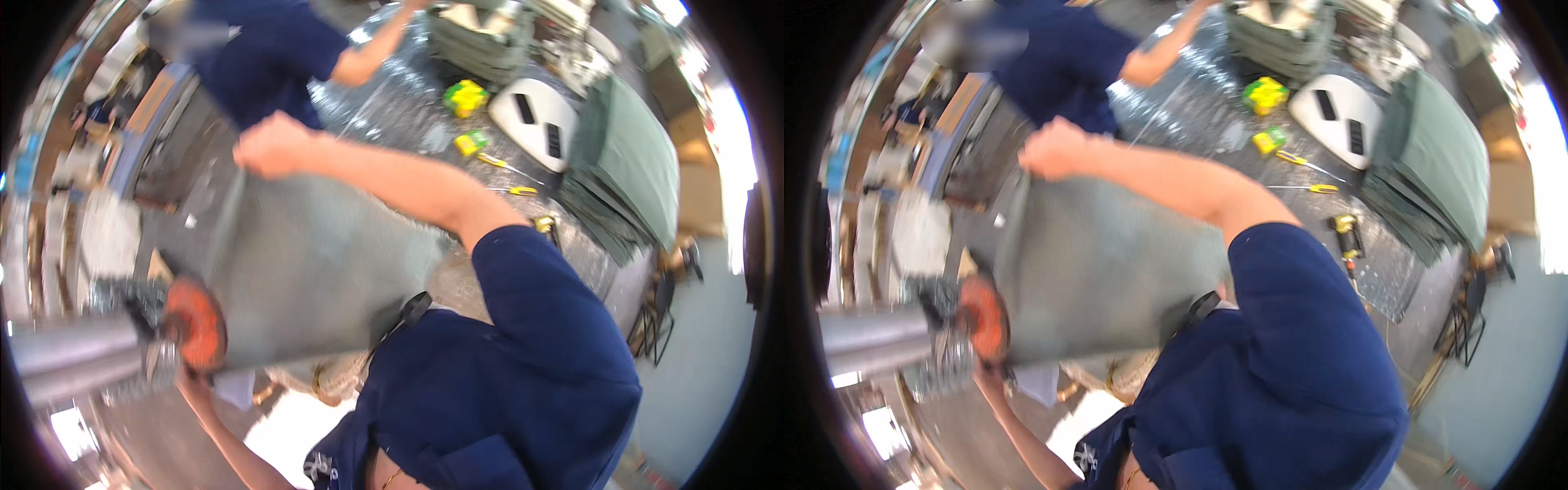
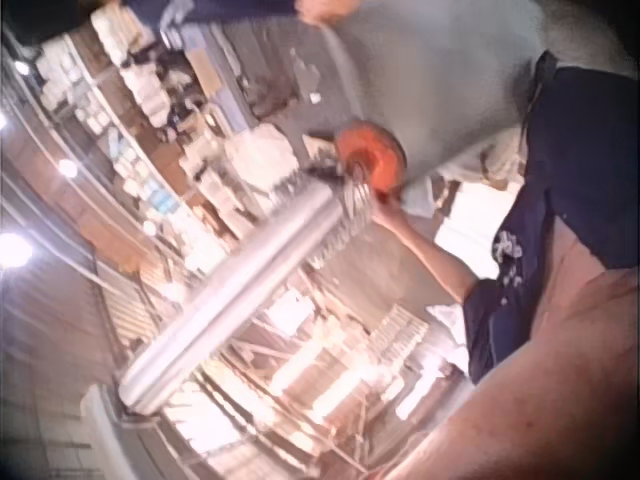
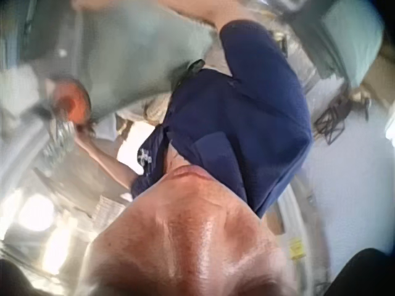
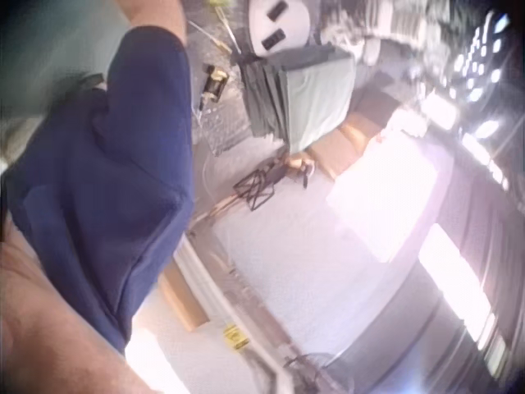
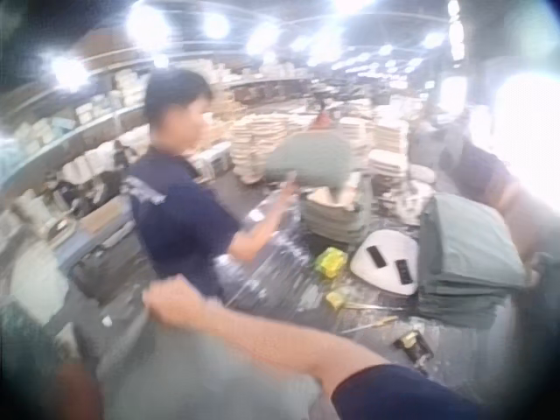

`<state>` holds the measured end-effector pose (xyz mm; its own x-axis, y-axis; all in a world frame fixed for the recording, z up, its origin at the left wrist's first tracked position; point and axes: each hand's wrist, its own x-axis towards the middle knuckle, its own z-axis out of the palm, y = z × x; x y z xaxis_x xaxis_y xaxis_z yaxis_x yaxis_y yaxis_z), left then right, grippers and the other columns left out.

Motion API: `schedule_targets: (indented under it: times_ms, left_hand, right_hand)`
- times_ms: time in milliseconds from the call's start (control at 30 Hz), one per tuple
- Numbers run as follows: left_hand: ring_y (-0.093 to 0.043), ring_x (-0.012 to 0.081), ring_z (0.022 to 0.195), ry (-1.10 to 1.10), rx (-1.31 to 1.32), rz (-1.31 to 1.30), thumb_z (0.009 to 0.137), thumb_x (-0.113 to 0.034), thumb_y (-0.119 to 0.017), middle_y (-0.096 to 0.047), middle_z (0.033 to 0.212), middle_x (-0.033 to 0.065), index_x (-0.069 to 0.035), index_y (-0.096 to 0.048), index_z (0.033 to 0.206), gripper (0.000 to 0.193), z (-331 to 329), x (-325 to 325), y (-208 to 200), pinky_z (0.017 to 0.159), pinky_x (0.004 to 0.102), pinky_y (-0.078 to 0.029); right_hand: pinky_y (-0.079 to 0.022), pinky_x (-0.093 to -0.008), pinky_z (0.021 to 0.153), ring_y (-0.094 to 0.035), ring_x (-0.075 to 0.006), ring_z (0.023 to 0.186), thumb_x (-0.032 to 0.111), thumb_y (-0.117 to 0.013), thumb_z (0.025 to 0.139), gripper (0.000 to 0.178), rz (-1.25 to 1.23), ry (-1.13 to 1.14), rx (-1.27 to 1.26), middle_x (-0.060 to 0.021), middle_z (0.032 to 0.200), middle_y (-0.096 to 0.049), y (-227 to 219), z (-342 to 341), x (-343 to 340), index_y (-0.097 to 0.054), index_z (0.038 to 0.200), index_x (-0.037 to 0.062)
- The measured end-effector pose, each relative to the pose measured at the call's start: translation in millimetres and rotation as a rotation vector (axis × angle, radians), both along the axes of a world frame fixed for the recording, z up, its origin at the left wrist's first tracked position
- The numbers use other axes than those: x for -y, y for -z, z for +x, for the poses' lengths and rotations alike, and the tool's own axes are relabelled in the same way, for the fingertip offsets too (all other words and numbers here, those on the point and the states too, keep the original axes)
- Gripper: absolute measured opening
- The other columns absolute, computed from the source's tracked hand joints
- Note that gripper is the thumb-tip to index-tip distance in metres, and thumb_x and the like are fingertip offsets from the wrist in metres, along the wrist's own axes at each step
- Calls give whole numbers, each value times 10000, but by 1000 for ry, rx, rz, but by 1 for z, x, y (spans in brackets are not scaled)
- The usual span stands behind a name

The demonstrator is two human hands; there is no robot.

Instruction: The person uses a pneumatic staple gun to attach green fabric to the underside of a cushion base, working alongside a coworker. They repeatedly staple the fabric edges, flip the cushion, and place white foam padding on top before continuing to staple the fabric around the perimeter.

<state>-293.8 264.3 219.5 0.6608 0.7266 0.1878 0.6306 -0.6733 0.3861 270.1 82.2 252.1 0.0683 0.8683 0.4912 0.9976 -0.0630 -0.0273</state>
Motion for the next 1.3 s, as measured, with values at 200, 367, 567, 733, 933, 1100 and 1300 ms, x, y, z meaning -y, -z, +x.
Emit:
schedule_targets:
  times_ms: [200, 367, 567, 733, 933, 1100, 1300]
  left_hand:
    - [-611, 426, 1143, -221, 56, 599, 898, -80, -646, -663, 1197, 270, 59, -621, 1246, 376, -52, -176, -157, 997, 457, -461]
    - [-688, 393, 760, -484, 290, 706, 960, -99, -610, -713, 845, 237, 84, -662, 1132, 256, -6, -85, -234, 721, 421, -542]
    - [-623, 312, 1272, -193, 68, 439, 904, 118, -550, -671, 1334, 155, -94, -701, 1266, 446, -23, -64, -89, 1018, 393, -513]
    - [-621, 349, 1227, -95, -158, 150, 907, 58, -533, -704, 1253, 138, -106, -707, 1236, 407, -52, -4, 67, 1104, 440, -443]
    - [-618, 313, 1280, -217, -94, -276, 914, 91, -548, -714, 1261, 123, -91, -722, 1215, 393, -99, 157, 126, 1136, 493, -420]
    - [-600, 272, 1311, -442, 159, -863, 980, -120, -642, -698, 1301, 157, -48, -687, 1298, 329, -128, 245, 174, 1069, 384, -486]
    - [-623, 300, 1259, -1048, 295, -662, 840, -630, -761, -610, 1370, 268, 14, -437, 1506, 982, -91, 226, 219, 1024, 417, -507]
  right_hand:
    - [-557, -503, 800, -704, -363, 943, 190, -571, 904, 235, 526, -10, -147, -151, 970, -729, -186, -6, -68, -742, 1054, 130]
    - [-550, -449, 836, -690, -372, 986, 141, -654, 903, 189, 774, -242, -105, -163, 1040, -730, -186, 8, -57, -738, 1068, 106]
    - [-582, -444, 781, -707, -323, 921, 207, -651, 921, 209, 335, -136, -233, -65, 974, -749, -36, 9, -41, -765, 1096, 216]
    - [-574, -462, 805, -697, -321, 953, 161, -639, 910, 193, -42, -15, -402, -84, 982, -745, 99, -31, 1, -768, 1049, 188]
    - [-557, -418, 820, -680, -313, 941, 35, -642, 841, 285, -233, 61, -654, -105, 996, -737, 168, -99, 163, -773, 1062, 158]
    - [-524, -363, 924, -677, -232, 1059, 175, -727, 904, 357, -436, 67, -1281, -93, 1167, -731, 240, -81, 248, -720, 1255, 113]
    - [-498, -382, 983, -646, -283, 1176, 479, -755, 907, 719, -321, 543, -1278, -228, 1275, -671, 288, -64, 205, -603, 1359, -59]
